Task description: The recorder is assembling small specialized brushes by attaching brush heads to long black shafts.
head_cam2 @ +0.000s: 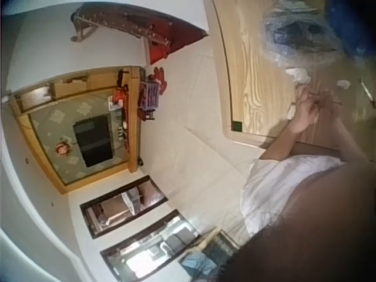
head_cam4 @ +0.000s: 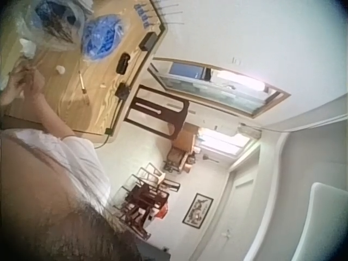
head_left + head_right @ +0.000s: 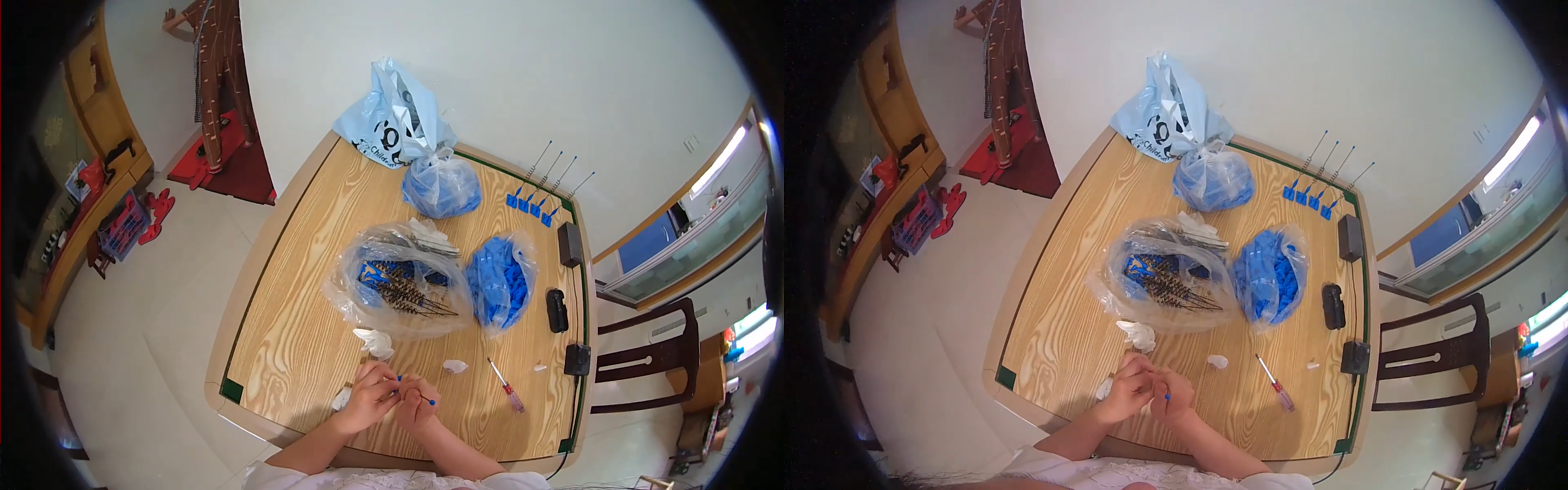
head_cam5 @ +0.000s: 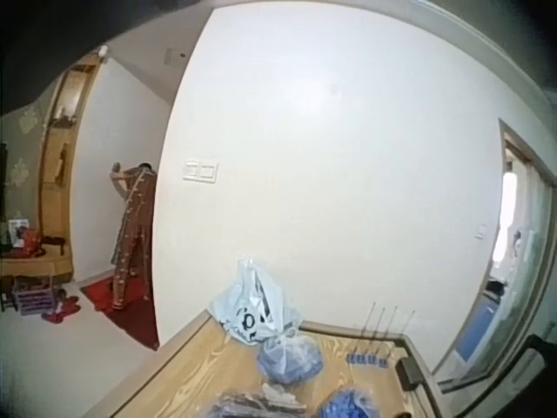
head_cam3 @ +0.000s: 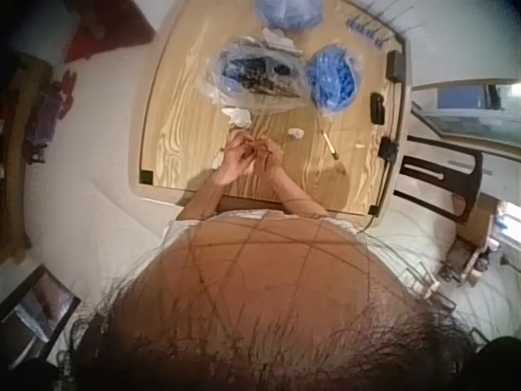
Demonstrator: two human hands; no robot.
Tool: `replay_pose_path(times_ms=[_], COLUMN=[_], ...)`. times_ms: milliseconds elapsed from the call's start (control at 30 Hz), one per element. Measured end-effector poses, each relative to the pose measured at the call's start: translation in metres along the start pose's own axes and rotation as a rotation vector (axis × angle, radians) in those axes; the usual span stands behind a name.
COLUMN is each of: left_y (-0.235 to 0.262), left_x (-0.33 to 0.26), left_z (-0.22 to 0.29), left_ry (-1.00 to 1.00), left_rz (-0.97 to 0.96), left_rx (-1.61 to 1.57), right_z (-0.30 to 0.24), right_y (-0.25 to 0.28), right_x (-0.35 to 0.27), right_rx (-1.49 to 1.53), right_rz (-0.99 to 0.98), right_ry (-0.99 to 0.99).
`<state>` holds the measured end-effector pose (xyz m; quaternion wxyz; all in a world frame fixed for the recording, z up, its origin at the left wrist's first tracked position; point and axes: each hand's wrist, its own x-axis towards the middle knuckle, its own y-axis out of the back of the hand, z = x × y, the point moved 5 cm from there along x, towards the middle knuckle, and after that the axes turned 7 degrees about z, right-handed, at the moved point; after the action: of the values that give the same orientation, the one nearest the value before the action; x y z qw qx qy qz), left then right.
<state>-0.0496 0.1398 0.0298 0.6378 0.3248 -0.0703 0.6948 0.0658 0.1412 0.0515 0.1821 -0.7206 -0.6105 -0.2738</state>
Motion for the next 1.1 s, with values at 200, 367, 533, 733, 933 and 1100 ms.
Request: replay_pose_path(times_ms=[200,367,533,733,933,1100], left_y=[-0.0023,-0.0019,-0.0012,-0.0034,-0.0019,-0.0007], left_x=[0.0002,0.0002,-0.0002,-0.0003,0.0039,0.0031], left_z=[-0.0008,-0.0018,-0.0032,-0.0046,-0.0019,-0.0013], left_ry=[0.009,0.019,0.024,0.013,-0.004,0.015], left_rz=[-0.028,-0.033,-0.049,-0.037,-0.035,-0.038], left_rx=[0.001,-0.011,0.000,-0.013,-0.016,-0.008], right_z=[0.0014,-0.0022,-0.0017,0.0034,0.0047,0.0012], right_y=[0.0019,-0.0007,-0.0001,0.0015,0.0027,0.0002], right_x=[-0.0012,0.0018,0.0002,-0.0038,-0.0057,0.0002], right_rx=[-0.017,-0.043,-0.062,0.012,0.024,0.045], right_rz=[-0.014,0.012,0.004,0.011,-0.004,-0.008], right_ry=[0.010,0.075,0.057,0.053,0.031,0.023])
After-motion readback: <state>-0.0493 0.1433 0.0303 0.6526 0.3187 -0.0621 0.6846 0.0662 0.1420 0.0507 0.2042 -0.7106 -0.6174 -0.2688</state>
